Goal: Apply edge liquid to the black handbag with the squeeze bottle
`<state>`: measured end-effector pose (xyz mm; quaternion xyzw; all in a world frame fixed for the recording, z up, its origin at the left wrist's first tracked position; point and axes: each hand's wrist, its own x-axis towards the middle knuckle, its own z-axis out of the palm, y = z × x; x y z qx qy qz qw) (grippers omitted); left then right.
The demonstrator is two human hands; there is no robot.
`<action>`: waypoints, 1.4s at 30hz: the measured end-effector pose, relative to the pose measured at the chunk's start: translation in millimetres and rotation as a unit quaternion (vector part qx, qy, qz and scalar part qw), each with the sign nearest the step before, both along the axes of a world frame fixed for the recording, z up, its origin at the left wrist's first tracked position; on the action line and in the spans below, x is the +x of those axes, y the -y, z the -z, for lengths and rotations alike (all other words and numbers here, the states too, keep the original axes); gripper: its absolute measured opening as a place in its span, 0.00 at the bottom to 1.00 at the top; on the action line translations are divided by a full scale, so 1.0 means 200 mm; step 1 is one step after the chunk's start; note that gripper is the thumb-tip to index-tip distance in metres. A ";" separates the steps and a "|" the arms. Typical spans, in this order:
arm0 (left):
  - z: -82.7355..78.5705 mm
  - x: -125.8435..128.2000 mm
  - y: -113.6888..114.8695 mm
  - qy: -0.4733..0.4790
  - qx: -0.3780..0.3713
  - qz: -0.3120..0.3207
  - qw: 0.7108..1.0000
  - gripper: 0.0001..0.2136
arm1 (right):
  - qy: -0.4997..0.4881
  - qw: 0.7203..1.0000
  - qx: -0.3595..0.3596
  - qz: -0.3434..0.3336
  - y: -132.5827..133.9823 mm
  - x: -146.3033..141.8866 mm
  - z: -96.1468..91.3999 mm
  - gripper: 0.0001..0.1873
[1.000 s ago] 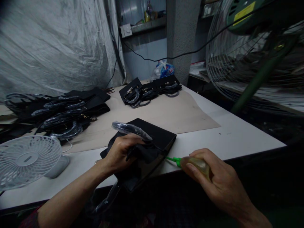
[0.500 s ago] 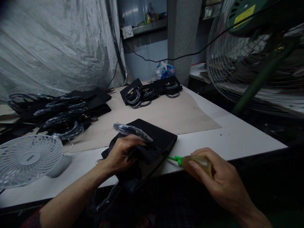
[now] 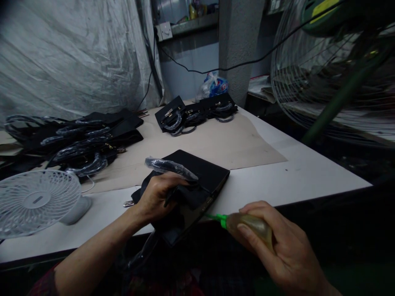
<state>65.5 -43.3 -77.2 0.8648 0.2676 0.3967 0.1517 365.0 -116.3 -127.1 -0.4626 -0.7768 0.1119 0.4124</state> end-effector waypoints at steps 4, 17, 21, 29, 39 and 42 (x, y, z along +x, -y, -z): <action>-0.01 0.00 0.00 -0.002 -0.002 0.000 1.000 0.10 | 0.006 1.000 0.003 -0.003 0.01 -0.01 -0.02 0.06; 0.00 0.00 0.00 0.008 -0.009 0.000 1.000 0.09 | 0.003 1.000 -0.009 -0.009 0.08 -0.05 -0.06 0.08; 0.00 0.00 0.01 -0.004 -0.014 0.003 1.000 0.09 | 0.007 1.000 -0.005 -0.019 0.09 -0.06 -0.07 0.07; 0.01 0.00 0.00 0.009 -0.017 0.003 1.000 0.07 | 0.020 0.999 0.004 -0.035 0.10 -0.06 -0.07 0.07; 0.01 0.00 0.00 -0.001 -0.036 0.001 0.999 0.08 | 0.012 0.999 -0.022 -0.036 0.12 -0.07 -0.07 0.08; 0.01 0.00 0.00 0.008 -0.037 0.002 0.999 0.07 | 0.007 0.999 -0.036 -0.027 0.12 -0.06 -0.05 0.09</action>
